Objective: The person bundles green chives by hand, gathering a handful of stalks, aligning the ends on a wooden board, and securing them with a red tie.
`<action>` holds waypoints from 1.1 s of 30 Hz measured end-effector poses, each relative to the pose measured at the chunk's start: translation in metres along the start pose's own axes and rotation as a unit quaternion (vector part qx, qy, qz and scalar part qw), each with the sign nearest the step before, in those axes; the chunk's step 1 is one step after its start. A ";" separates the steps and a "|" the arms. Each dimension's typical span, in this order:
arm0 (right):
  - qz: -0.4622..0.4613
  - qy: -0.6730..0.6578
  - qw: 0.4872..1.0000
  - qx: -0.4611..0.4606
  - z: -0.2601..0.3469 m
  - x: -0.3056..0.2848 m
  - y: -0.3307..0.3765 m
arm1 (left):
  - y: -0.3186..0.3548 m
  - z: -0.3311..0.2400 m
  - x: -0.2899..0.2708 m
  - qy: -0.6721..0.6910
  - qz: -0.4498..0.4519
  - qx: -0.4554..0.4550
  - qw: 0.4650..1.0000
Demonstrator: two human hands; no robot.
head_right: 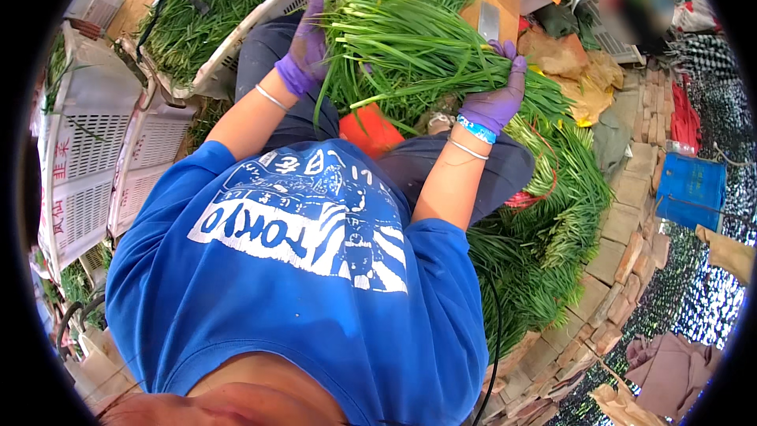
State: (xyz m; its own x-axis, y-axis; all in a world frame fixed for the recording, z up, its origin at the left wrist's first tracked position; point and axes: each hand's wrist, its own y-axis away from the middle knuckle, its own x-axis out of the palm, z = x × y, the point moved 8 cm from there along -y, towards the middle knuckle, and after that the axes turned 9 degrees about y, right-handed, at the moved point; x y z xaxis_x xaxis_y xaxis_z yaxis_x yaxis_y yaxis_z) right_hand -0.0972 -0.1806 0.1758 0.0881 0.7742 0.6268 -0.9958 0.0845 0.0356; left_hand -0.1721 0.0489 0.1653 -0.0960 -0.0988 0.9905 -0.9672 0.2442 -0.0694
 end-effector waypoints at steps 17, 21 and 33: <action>-0.007 -0.040 0.992 -0.123 0.037 -0.060 0.006 | 0.014 -0.005 0.000 -0.429 -0.065 -0.032 0.900; 0.001 -0.140 0.982 -0.127 0.054 -0.073 0.009 | 0.021 -0.062 -0.014 -0.249 -0.031 0.096 0.963; 0.002 0.149 0.956 -0.254 0.047 -0.018 0.041 | 0.003 0.012 -0.002 -0.435 -0.073 0.103 0.892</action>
State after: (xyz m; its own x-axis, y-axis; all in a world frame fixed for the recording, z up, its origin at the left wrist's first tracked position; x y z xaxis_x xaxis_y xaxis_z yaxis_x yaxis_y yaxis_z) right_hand -0.1403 -0.2200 0.2024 0.1626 0.9132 0.3736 -0.8622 0.3156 -0.3963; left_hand -0.1778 0.0386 0.1615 -0.0254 -0.8478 0.5297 -0.9983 -0.0058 -0.0572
